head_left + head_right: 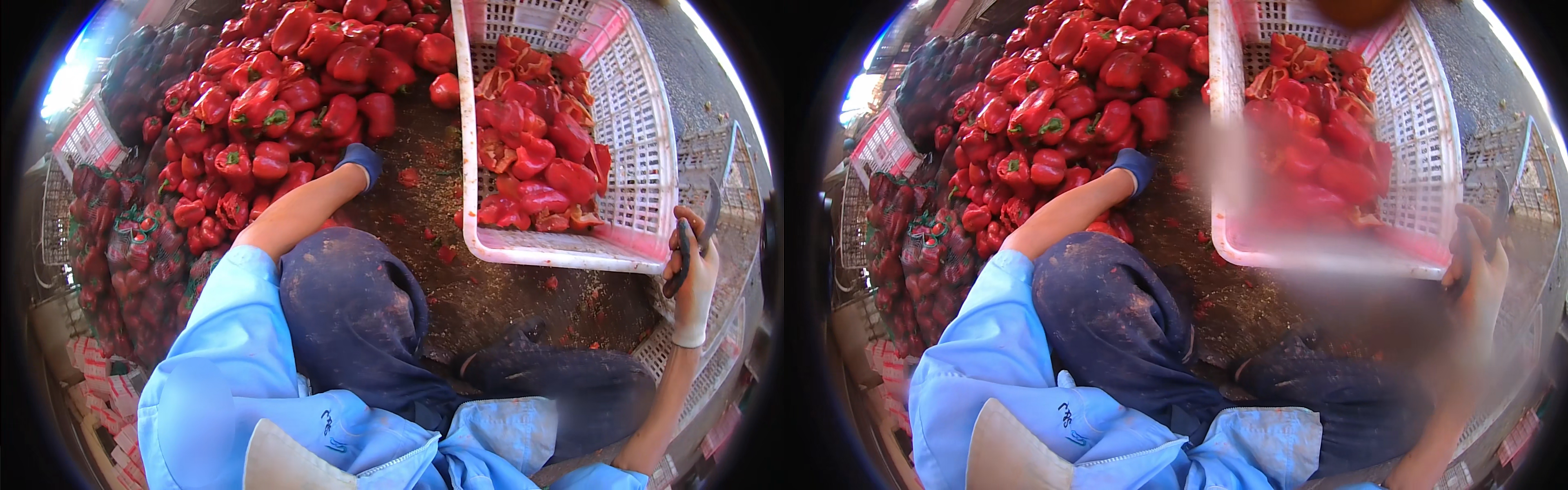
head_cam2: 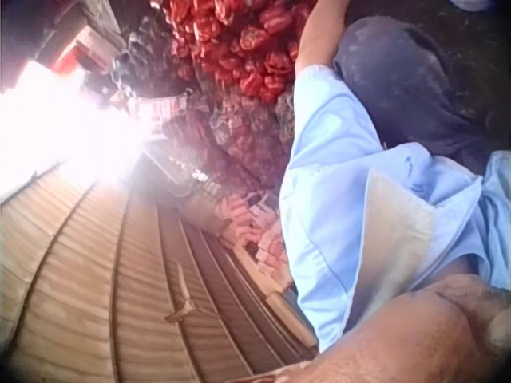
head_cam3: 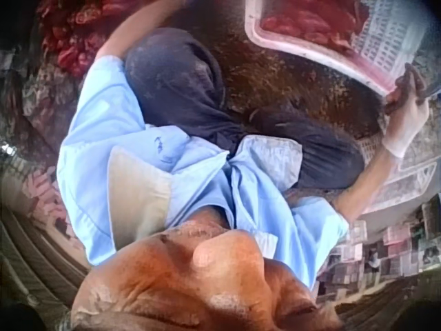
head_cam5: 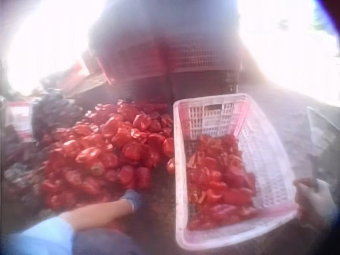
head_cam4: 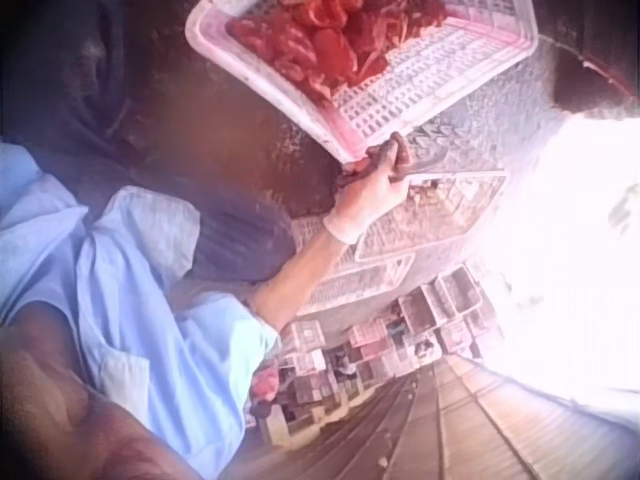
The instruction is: The person removes the stems and cores from red bell peppers using a curved knife and places the processed peppers into a white plastic crate. They reach into a large pile of peppers on the ground to retrieve them one at a time.
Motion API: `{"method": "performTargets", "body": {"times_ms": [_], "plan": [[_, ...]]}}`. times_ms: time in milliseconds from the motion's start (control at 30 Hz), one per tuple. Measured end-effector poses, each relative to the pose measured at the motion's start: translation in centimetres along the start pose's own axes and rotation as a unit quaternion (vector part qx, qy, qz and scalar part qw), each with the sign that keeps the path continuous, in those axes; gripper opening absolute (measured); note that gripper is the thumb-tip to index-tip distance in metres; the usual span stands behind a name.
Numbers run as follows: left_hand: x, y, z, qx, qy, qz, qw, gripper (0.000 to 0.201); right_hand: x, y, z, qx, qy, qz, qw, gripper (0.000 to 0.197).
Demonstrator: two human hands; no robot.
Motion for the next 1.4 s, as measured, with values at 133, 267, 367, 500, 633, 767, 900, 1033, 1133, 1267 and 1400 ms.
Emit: {"method": "performTargets", "body": {"times_ms": [133, 267, 367, 500, 633, 767, 900, 1033, 1133, 1267, 1400], "plan": [[-0.6, 0.0, -0.1, -0.034, 0.018, -0.011, 0.999, 0.027, -0.3, -0.5, 0.0, -0.049, 0.007, 0.007, 0.999, 0.036], [-1.1, -0.8, 0.0, -0.057, 0.051, -0.003, 0.997, 0.028, -0.1, -0.2, 0.1, -0.057, 0.006, 0.001, 0.998, 0.036], [-1.5, -1.0, 0.0, -0.082, 0.076, 0.013, 0.994, 0.03, 0.4, 0.7, -0.6, -0.07, -0.001, -0.008, 0.997, 0.035], [-3.6, -0.9, -1.2, -0.124, 0.098, 0.006, 0.987, 0.032, 0.3, 0.5, -0.2, -0.086, -0.008, 0.002, 0.996, 0.035], [-5.8, -0.8, -2.9, -0.229, 0.132, -0.018, 0.964, 0.041, 0.6, 0.8, -0.3, -0.087, -0.019, -0.006, 0.996, 0.035], [-7.7, -0.9, -3.6, -0.356, 0.166, -0.054, 0.918, 0.053, 0.3, 0.6, -0.1, -0.086, -0.017, -0.006, 0.996, 0.033], [-7.9, -2.3, -2.1, -0.786, 0.068, -0.067, 0.61, 0.049, 0.5, 0.5, 0.5, -0.06, -0.027, -0.016, 0.998, 0.03], [-13.2, -3.0, -8.2, -0.948, -0.034, 0.021, 0.316, 0.033, 0.4, 1.7, 0.8, -0.075, -0.05, -0.034, 0.995, 0.027], [-16.3, -4.1, -11.3, -0.954, -0.028, 0.075, 0.288, 0.032, -0.3, -0.4, 2.8, -0.126, -0.064, -0.105, 0.984, 0.026], [-18.3, -3.8, -15.7, -0.957, 0.027, 0.123, 0.262, 0.034, -3.0, -6.0, 5.8, -0.122, -0.105, -0.075, 0.984, 0.037], [-21.4, -1.4, -23.3, -0.958, 0.025, 0.131, 0.253, 0.038, -6.2, -10.8, 7.7, -0.053, -0.157, -0.157, 0.973, 0.053]]}}
Point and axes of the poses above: each hand's wrist, its own x-axis towards the middle knuckle, its own z-axis out of the palm, y = z × x, the point moved 2 cm from there along x, towards the middle knuckle, and after that the axes turned 5 degrees about -x, right-handed, at the moved point
